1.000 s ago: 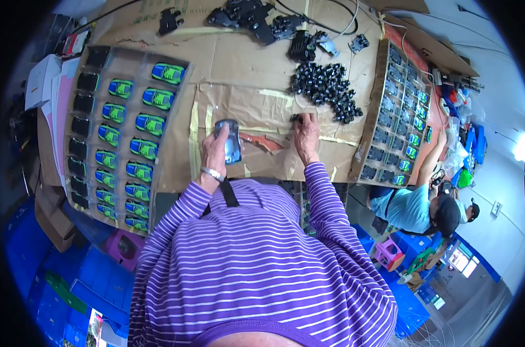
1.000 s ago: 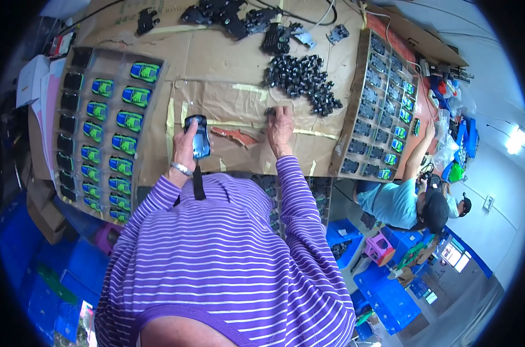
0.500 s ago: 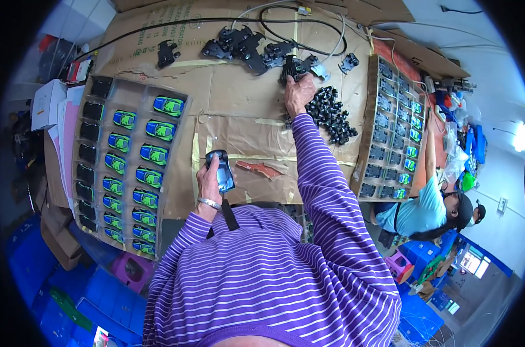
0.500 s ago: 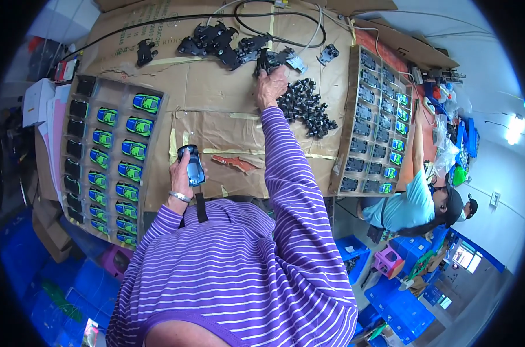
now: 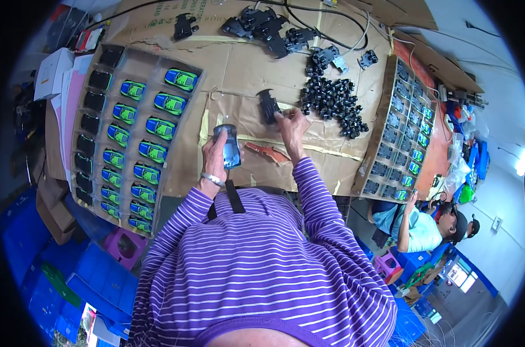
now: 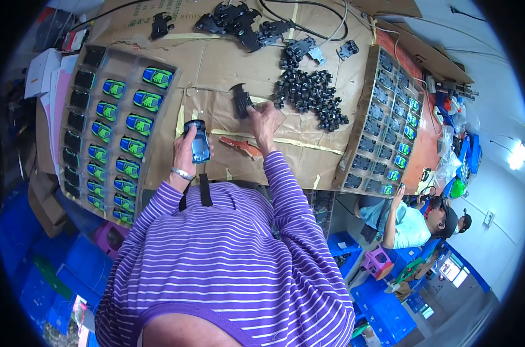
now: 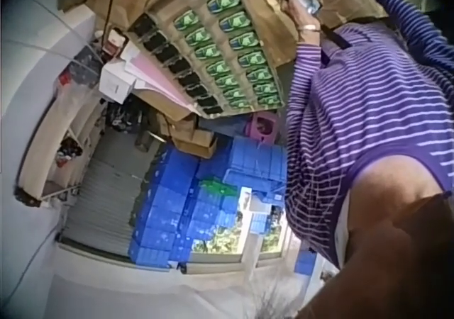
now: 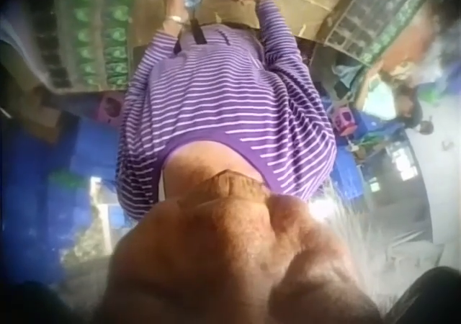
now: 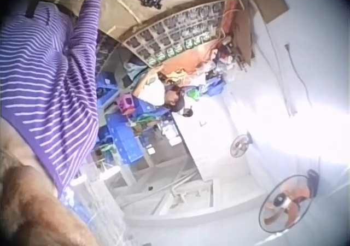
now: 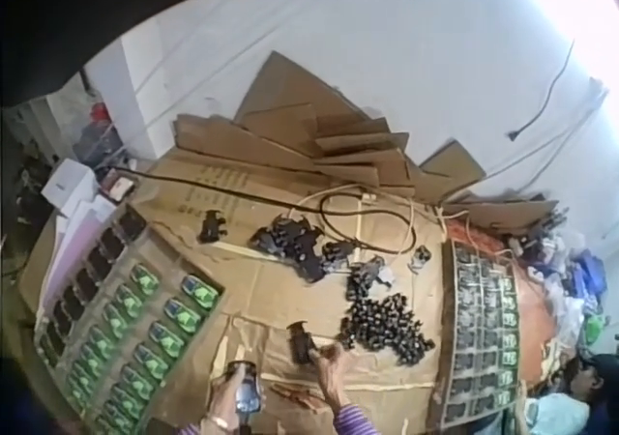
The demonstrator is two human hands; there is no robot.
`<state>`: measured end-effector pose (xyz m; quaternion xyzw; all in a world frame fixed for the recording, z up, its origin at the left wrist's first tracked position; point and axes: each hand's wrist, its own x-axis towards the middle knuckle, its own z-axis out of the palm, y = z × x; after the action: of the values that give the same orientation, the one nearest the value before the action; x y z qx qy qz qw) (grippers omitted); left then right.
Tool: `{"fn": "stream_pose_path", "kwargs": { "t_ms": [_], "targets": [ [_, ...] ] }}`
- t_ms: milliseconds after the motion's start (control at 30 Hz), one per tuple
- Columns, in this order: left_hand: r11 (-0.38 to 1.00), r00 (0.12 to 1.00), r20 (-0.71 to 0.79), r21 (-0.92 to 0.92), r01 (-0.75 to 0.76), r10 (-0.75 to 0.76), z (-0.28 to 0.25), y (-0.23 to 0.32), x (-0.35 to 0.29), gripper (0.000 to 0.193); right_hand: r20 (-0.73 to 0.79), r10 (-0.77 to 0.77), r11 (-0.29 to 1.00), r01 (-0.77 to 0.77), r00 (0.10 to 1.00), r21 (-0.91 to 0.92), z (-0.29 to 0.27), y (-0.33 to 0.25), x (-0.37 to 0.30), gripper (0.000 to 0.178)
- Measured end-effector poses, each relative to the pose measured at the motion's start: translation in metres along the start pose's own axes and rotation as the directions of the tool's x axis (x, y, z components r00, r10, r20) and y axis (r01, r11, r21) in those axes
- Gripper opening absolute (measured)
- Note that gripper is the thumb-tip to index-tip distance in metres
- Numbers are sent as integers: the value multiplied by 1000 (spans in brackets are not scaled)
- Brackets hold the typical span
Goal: Manually assembling small toy car components at a production workbench.
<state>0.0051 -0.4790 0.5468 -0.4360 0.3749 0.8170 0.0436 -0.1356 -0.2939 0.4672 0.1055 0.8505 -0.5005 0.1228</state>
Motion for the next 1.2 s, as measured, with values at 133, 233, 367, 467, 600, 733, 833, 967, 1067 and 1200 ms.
{"fn": "stream_pose_path", "kwargs": {
  "t_ms": [133,233,367,467,600,733,833,967,1067,1200],
  "targets": [
    [999,999,36,-21,-31,32,-4,2,-4,46,-63,-227,913,189,972,-362,7,-5,-26,46],
    [999,1000,12,-31,-24,24,-8,3,-8,45,-1,-415,762,346,910,-548,11,-14,-33,56],
    [993,995,96,-117,-18,30,-7,5,-11,40,210,-283,729,352,936,-586,6,-16,-26,57],
    [976,977,200,-214,-34,78,-10,2,-8,33,169,-364,776,399,916,-489,-4,-27,-33,54],
    [948,975,157,-301,-105,158,-7,4,-10,36,300,-442,763,530,845,-369,-20,-121,-100,58],
    [930,919,360,-368,-15,158,2,13,-18,50,412,-344,730,516,844,-447,-14,-138,-143,61],
    [967,932,338,-252,-41,127,2,7,-17,43,412,-329,712,509,850,-484,-10,-136,-149,62],
    [978,947,282,-180,-105,153,8,3,-21,39,422,-303,690,502,855,-521,-8,-134,-150,61],
    [985,948,283,-133,-110,145,6,0,-20,37,451,-302,674,523,840,-522,-7,-130,-148,59],
    [985,939,295,-59,-165,175,1,-12,-10,36,458,-339,628,560,822,-540,-7,-125,-150,56]
  ]
}}
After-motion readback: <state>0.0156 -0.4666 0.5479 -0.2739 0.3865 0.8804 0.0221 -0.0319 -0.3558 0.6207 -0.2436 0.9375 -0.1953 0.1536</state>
